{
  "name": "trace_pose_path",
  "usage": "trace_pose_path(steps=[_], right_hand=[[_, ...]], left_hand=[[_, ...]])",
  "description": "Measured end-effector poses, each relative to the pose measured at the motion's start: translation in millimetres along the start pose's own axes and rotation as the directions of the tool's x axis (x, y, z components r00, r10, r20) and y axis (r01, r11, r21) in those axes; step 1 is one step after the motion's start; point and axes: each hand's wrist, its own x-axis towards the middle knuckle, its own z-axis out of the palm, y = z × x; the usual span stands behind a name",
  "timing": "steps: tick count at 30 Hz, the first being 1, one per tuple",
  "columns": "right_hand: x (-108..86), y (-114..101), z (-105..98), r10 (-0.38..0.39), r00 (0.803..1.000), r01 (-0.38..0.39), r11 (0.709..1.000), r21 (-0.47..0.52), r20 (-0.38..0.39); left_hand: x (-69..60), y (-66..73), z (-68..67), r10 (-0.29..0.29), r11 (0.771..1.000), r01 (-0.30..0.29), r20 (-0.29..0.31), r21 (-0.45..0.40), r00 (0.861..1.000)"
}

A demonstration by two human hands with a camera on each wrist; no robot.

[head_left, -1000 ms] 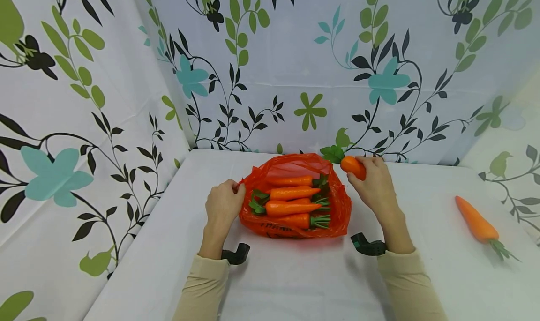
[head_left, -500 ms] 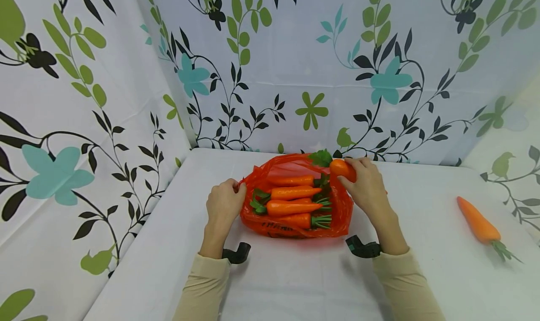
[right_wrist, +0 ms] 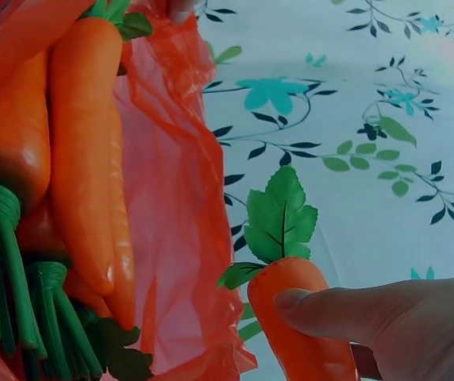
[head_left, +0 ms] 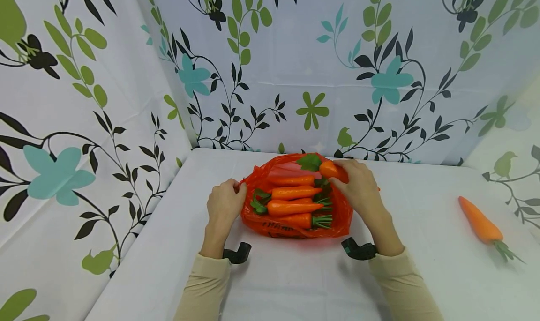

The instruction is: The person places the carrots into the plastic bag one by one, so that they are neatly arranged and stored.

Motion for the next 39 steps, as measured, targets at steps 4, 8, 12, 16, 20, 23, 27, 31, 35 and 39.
trace_pose_path(steps=[4, 8, 12, 16, 20, 23, 27, 31, 35, 39], right_hand=[[0.8, -2.8, 4.5, -0.026, 1.000, 0.026, 1.000, -0.006, 0.013], [1.0, -6.2, 8.6, -0.060, 0.998, 0.060, 0.997, -0.047, 0.015], [1.2, -8.7, 11.9, -0.089, 0.996, 0.089, 0.992, -0.093, 0.007], [1.9, -10.4, 15.5, -0.106, 0.994, 0.107, 0.988, -0.109, 0.020], [3.9, -10.9, 22.4, -0.132, 0.991, 0.134, 0.984, -0.113, 0.030], [6.0, -12.5, 28.8, -0.138, 0.989, 0.143, 0.981, -0.128, 0.053], [9.8, -15.6, 36.1, -0.146, 0.986, 0.158, 0.972, -0.173, 0.078], [15.9, -19.4, 41.7, -0.191, 0.978, 0.205, 0.953, -0.224, 0.081], [21.9, -25.0, 46.0, -0.211, 0.973, 0.229, 0.944, -0.236, 0.099], [26.9, -28.1, 53.5, -0.218, 0.970, 0.238, 0.945, -0.226, 0.109]], left_hand=[[0.3, -0.1, -0.2, -0.001, 1.000, 0.001, -0.001, 0.000, 1.000], [1.0, 0.5, 0.2, -0.001, 1.000, 0.001, -0.006, 0.006, 1.000], [2.1, 1.1, 1.5, 0.006, 1.000, -0.006, -0.004, 0.008, 1.000], [2.5, 0.8, 2.5, 0.006, 1.000, -0.006, -0.001, 0.005, 1.000], [2.3, 0.0, 3.3, 0.012, 1.000, -0.012, -0.008, -0.002, 1.000], [1.8, -0.5, 3.5, 0.016, 1.000, -0.016, -0.020, -0.008, 1.000], [1.4, -1.3, 4.2, 0.017, 1.000, -0.017, -0.022, -0.007, 1.000], [0.9, -1.3, 3.5, 0.013, 1.000, -0.014, -0.023, -0.006, 1.000], [1.2, -1.5, 2.7, 0.014, 1.000, -0.014, -0.026, -0.007, 1.000], [1.1, -1.9, 2.0, 0.013, 1.000, -0.014, -0.029, -0.005, 0.999]])
